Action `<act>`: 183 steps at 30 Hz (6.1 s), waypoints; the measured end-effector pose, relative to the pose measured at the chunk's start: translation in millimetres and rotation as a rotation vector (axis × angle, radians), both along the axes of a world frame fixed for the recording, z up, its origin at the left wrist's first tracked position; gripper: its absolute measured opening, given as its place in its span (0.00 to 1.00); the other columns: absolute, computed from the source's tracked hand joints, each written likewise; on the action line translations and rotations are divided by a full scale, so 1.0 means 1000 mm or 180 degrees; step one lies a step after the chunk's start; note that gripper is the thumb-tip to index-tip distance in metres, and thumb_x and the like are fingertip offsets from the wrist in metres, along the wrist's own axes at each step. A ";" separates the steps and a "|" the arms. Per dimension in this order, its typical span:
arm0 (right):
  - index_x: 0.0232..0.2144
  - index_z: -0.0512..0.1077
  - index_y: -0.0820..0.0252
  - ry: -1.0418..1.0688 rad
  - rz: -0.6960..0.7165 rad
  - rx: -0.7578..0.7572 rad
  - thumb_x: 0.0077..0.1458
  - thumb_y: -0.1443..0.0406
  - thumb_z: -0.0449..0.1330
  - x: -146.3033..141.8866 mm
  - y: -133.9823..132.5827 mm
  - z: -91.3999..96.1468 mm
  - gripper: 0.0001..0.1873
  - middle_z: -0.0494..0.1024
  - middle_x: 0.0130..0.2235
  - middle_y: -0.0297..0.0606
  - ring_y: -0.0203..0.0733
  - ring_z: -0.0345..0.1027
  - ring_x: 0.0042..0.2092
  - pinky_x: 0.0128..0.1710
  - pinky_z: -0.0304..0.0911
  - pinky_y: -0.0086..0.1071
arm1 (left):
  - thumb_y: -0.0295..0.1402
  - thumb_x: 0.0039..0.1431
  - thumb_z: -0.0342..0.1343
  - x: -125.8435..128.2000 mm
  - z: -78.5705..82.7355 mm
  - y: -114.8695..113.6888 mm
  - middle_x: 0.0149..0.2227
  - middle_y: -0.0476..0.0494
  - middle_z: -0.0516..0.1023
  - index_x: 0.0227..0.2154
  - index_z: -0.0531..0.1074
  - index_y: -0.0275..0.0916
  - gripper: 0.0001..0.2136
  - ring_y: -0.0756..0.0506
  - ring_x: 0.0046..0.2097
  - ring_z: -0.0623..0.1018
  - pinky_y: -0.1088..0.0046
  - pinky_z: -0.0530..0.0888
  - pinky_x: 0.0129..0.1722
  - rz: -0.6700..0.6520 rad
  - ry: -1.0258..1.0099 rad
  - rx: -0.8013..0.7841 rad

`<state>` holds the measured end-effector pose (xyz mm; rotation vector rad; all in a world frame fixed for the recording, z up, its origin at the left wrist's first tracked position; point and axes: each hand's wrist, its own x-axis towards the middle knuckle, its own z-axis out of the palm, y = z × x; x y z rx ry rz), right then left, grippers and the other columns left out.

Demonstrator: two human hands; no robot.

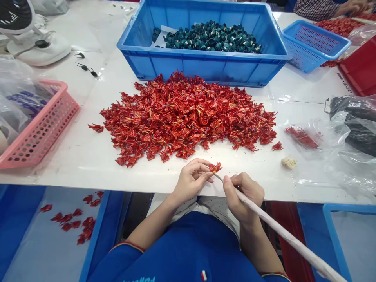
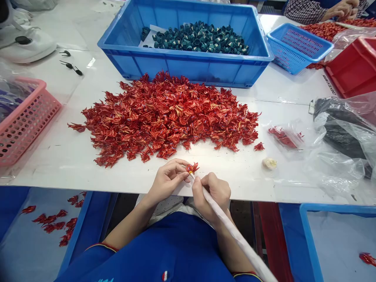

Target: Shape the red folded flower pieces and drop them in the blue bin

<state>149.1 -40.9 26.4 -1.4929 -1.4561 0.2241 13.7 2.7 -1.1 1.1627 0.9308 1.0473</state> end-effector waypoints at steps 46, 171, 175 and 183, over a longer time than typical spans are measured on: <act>0.22 0.59 0.56 0.0326 0.0285 0.0132 0.57 0.73 0.56 -0.002 -0.005 -0.006 0.14 0.63 0.18 0.25 0.30 0.57 0.18 0.19 0.55 0.25 | 0.49 0.46 0.68 -0.001 0.002 0.004 0.41 0.36 0.79 0.24 0.73 0.34 0.20 0.48 0.29 0.80 0.68 0.81 0.35 -0.0130 -0.0042 -0.0812; 0.26 0.74 0.60 0.1003 -0.1014 -0.0187 0.45 0.60 0.69 0.045 0.022 0.014 0.11 0.72 0.19 0.31 0.34 0.63 0.19 0.20 0.61 0.29 | 0.46 0.46 0.66 -0.007 0.014 0.008 0.25 0.47 0.78 0.37 0.75 0.33 0.21 0.58 0.16 0.59 0.80 0.58 0.15 -0.0517 -0.0044 -0.1068; 0.31 0.74 0.62 0.0629 -0.2349 0.0743 0.45 0.60 0.68 0.105 0.049 0.030 0.13 0.79 0.32 0.43 0.47 0.76 0.33 0.29 0.70 0.37 | 0.45 0.48 0.65 -0.007 0.014 0.008 0.25 0.48 0.76 0.37 0.75 0.34 0.20 0.59 0.15 0.58 0.80 0.57 0.15 -0.0532 -0.0019 -0.1022; 0.34 0.76 0.64 0.0316 -0.2160 -0.0160 0.47 0.58 0.63 0.151 0.063 0.009 0.15 0.81 0.35 0.48 0.55 0.77 0.39 0.41 0.71 0.47 | 0.45 0.48 0.64 -0.007 0.012 0.008 0.24 0.49 0.76 0.36 0.74 0.33 0.19 0.58 0.15 0.59 0.79 0.57 0.16 -0.0573 -0.0027 -0.1024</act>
